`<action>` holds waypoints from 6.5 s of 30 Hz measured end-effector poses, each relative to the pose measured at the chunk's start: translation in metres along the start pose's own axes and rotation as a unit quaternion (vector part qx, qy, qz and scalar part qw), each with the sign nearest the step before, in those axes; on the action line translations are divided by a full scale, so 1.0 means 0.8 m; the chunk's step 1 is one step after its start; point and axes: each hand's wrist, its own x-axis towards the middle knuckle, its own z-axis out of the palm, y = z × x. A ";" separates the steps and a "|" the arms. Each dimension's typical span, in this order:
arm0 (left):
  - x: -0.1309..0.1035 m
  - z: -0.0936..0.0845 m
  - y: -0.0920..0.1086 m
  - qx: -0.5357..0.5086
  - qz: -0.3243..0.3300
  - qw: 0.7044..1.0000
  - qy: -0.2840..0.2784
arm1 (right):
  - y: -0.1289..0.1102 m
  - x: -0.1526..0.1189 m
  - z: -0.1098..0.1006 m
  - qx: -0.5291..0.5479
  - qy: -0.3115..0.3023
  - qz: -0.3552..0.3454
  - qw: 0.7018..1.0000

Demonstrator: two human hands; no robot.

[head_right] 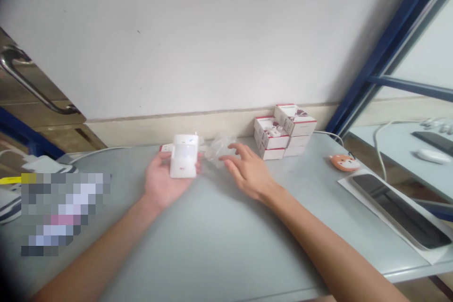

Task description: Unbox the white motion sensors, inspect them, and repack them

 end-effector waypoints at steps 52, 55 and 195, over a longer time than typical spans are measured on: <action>-0.008 -0.008 -0.022 0.101 -0.205 0.959 -0.171 | 0.028 0.020 -0.017 0.458 0.338 0.267 0.778; -0.012 -0.003 -0.021 0.115 -0.194 0.961 -0.163 | 0.027 0.020 -0.018 0.463 0.329 0.261 0.781; -0.009 -0.023 -0.065 0.629 0.174 0.749 -0.112 | 0.050 0.006 0.022 0.193 -0.126 0.050 0.972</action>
